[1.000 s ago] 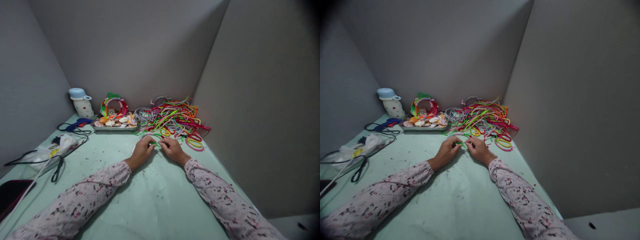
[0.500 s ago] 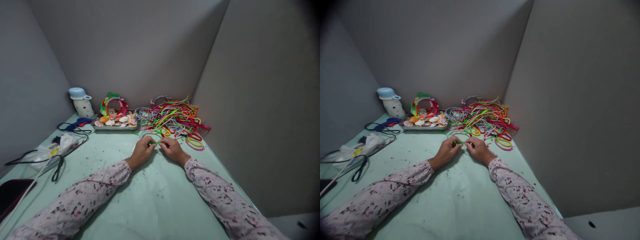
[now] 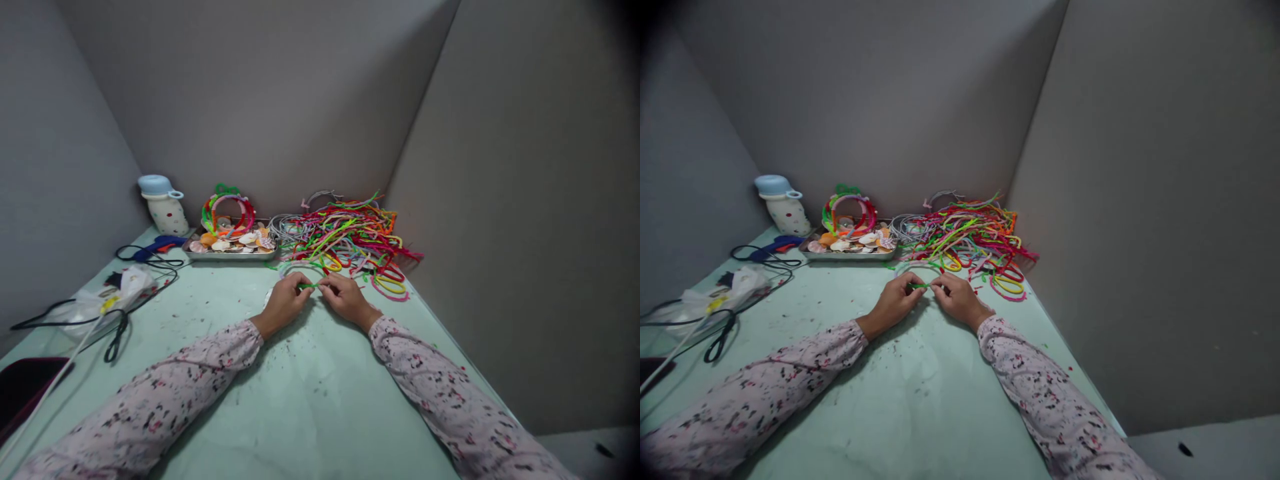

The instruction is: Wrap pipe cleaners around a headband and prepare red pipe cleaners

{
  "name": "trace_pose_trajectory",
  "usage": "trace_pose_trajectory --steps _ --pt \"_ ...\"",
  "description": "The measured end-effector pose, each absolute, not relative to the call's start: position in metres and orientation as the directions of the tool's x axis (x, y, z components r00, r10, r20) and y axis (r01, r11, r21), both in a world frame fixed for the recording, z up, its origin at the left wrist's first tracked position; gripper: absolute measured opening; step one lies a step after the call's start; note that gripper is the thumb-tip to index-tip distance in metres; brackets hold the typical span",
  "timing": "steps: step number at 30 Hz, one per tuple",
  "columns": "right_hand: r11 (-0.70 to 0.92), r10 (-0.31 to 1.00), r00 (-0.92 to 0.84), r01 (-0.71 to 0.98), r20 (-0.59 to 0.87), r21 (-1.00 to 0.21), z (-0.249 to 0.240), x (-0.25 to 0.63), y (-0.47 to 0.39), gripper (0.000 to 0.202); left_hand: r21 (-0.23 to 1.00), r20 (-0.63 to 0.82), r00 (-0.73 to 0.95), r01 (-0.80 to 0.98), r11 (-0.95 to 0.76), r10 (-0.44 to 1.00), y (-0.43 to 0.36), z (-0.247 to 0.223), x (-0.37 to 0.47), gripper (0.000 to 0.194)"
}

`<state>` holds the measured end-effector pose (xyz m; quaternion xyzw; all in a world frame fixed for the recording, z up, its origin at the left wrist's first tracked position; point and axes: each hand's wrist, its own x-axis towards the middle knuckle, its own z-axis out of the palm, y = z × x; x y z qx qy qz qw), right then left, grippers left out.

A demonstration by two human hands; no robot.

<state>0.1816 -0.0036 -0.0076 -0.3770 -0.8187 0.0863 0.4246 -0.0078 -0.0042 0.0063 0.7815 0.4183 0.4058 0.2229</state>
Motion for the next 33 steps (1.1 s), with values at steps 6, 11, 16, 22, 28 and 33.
trace_pose_trajectory --steps 6,11,16,22,28,33 --pt "0.7 0.696 -0.37 0.539 0.616 -0.468 -0.007 0.1813 -0.0045 0.013 0.694 0.446 0.314 0.47 -0.545 0.838 -0.0031 0.0054 -0.0088 0.005" --pt "0.703 0.695 -0.382 0.538 0.61 -0.464 -0.0071 0.1816 -0.0053 0.014 0.684 0.455 0.311 0.478 -0.551 0.834 -0.0021 0.0051 -0.0085 0.005" --pt "0.701 0.696 -0.37 0.536 0.616 -0.471 -0.0064 0.181 -0.0048 0.013 0.692 0.444 0.295 0.486 -0.533 0.846 -0.0034 0.0044 -0.0073 0.006" --pt "0.695 0.7 -0.359 0.539 0.617 -0.475 -0.0069 0.1811 -0.0041 0.013 0.692 0.436 0.302 0.491 -0.53 0.848 -0.0039 0.0042 -0.0072 0.007" --pt "0.702 0.697 -0.377 0.535 0.611 -0.471 -0.0086 0.1813 -0.0041 0.012 0.649 0.478 0.31 0.505 -0.568 0.822 -0.0029 0.0051 -0.0077 0.007" --pt "0.705 0.694 -0.381 0.533 0.611 -0.468 -0.0082 0.1812 -0.0044 0.012 0.643 0.485 0.309 0.508 -0.573 0.818 -0.0042 0.0067 -0.0078 0.008"
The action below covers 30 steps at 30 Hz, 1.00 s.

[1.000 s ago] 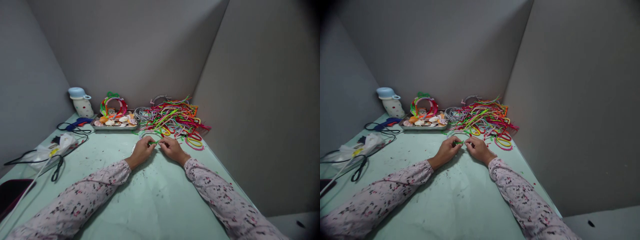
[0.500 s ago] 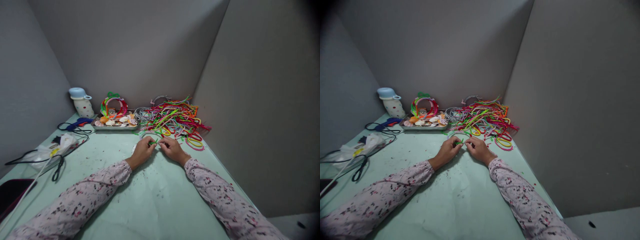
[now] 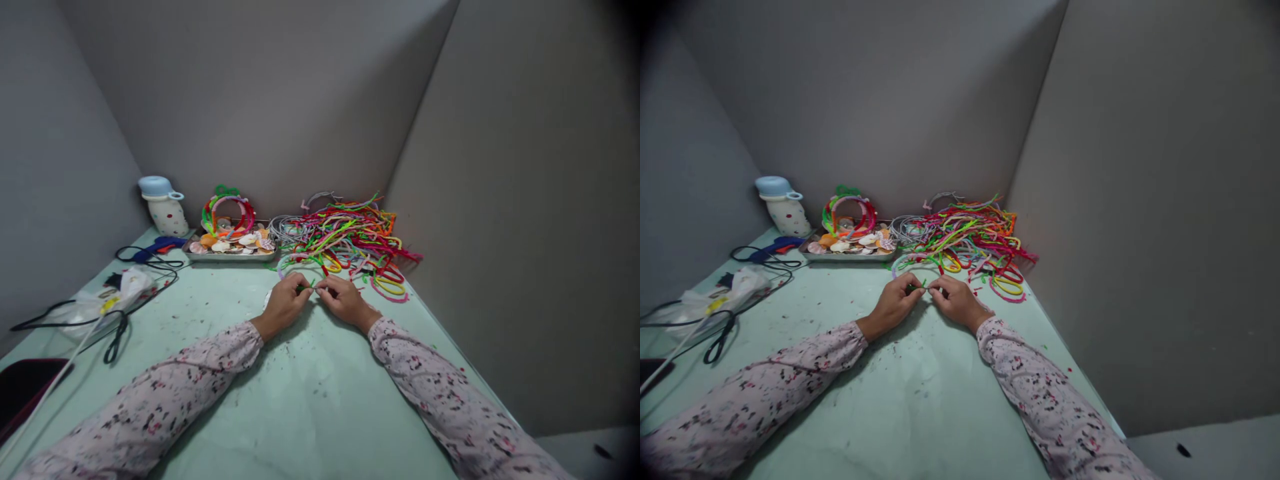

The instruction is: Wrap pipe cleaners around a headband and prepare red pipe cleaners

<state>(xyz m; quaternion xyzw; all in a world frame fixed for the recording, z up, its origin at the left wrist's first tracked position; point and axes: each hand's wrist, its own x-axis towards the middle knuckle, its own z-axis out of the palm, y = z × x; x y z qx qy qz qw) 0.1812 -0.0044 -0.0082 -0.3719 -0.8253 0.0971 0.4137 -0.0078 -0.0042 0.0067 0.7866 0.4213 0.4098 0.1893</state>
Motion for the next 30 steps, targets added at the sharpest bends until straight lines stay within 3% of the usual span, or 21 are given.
trace_pose_trajectory --steps 5,11,16,23,30 --pt "0.696 0.698 -0.356 0.541 0.622 -0.472 -0.0083 0.1813 -0.0027 0.013 0.656 0.489 0.288 0.501 -0.565 0.823 -0.0052 0.0041 -0.0057 0.004" --pt "0.649 0.729 -0.258 0.557 0.634 -0.519 -0.0083 0.1819 -0.0003 0.013 0.664 0.498 0.248 0.506 -0.55 0.831 -0.0032 0.0008 -0.006 0.023" --pt "0.588 0.771 -0.166 0.555 0.614 -0.589 -0.008 0.1841 0.0003 0.015 0.668 0.523 0.183 0.519 -0.534 0.832 -0.0012 0.0028 -0.0091 0.017" --pt "0.499 0.842 -0.067 0.47 0.535 -0.728 -0.0125 0.1864 0.0032 0.021 0.647 0.54 0.236 0.497 -0.578 0.808 -0.0028 0.0054 -0.0094 0.011" --pt "0.537 0.813 -0.086 0.493 0.576 -0.685 -0.0105 0.1859 0.0022 0.017 0.644 0.541 0.249 0.491 -0.586 0.803 -0.0037 0.0051 -0.0092 0.01"
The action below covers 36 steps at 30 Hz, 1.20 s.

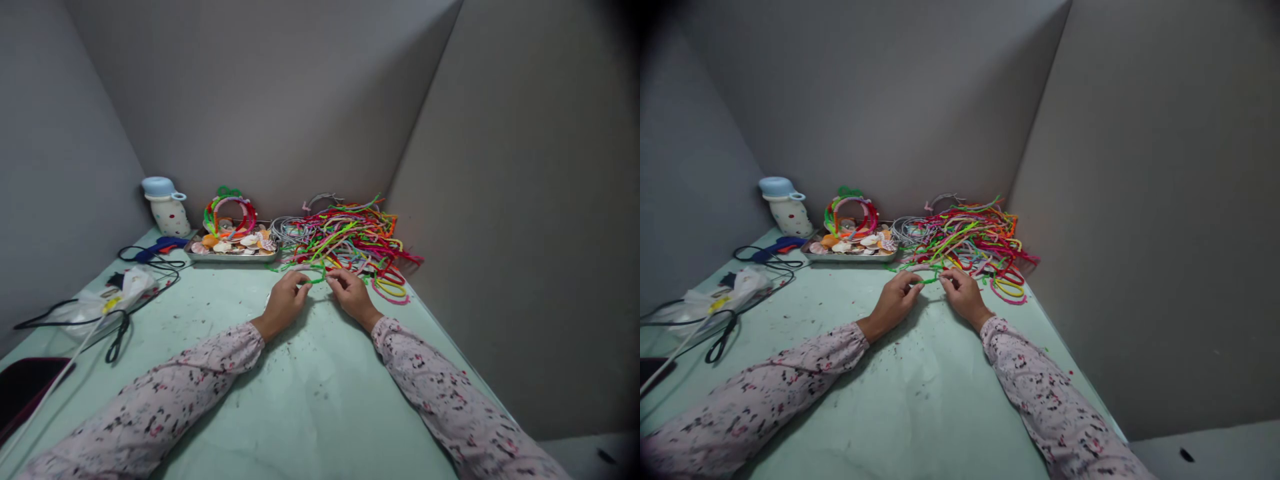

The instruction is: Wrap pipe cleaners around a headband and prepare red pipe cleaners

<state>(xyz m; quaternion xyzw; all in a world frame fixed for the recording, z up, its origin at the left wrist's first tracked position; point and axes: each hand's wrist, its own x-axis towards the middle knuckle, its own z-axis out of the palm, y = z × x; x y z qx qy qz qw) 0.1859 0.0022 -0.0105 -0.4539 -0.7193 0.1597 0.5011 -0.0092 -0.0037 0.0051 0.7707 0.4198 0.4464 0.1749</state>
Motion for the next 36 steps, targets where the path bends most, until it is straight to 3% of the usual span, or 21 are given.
trace_pose_trajectory --steps 9,36 --pt "0.682 0.708 -0.294 0.52 0.642 -0.514 -0.0047 0.181 -0.0045 0.013 0.621 0.54 0.279 0.504 -0.6 0.794 -0.0037 0.0026 -0.0062 0.009" --pt "0.708 0.683 -0.362 0.54 0.635 -0.455 -0.0088 0.1818 -0.004 0.011 0.582 0.536 0.289 0.555 -0.595 0.794 -0.0059 0.0034 -0.0065 0.007"
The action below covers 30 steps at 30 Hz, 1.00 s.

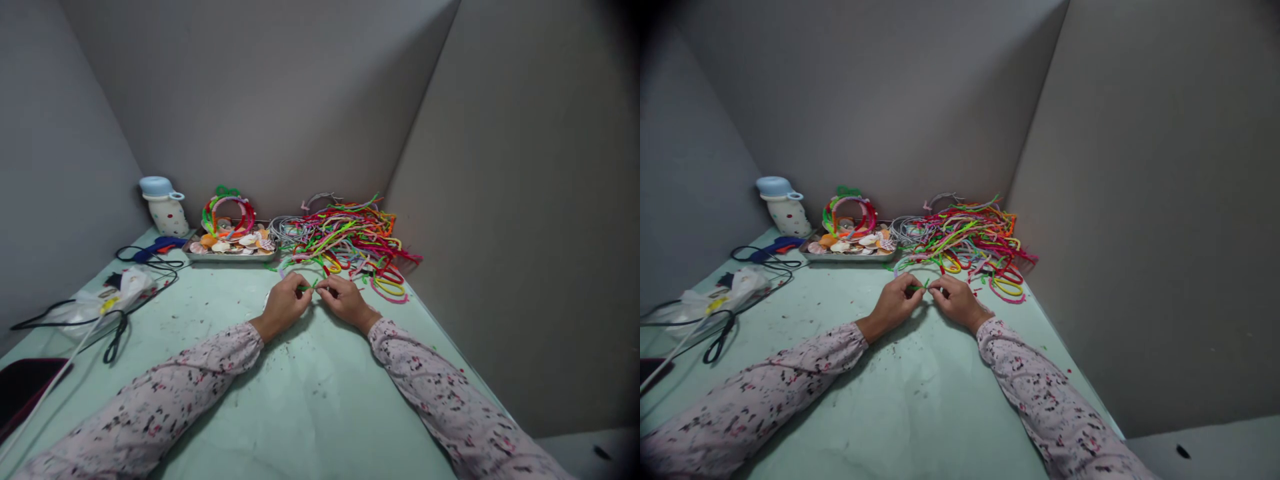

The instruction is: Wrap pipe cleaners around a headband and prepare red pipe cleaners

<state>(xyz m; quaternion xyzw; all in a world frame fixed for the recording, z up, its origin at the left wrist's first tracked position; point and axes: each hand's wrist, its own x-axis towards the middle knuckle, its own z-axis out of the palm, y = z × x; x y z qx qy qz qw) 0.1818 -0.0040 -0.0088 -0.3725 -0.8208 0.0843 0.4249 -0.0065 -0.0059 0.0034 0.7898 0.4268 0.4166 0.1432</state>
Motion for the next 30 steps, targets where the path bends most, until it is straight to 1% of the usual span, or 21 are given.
trace_pose_trajectory --steps 20,30 --pt "0.718 0.684 -0.402 0.517 0.609 -0.466 -0.0089 0.1814 -0.0048 0.011 0.54 0.57 0.299 0.567 -0.622 0.766 -0.0089 0.0074 -0.0067 0.011" --pt "0.724 0.68 -0.421 0.517 0.601 -0.457 -0.0092 0.1808 -0.0047 0.011 0.551 0.57 0.293 0.557 -0.622 0.768 -0.0096 0.0081 -0.0075 0.013"
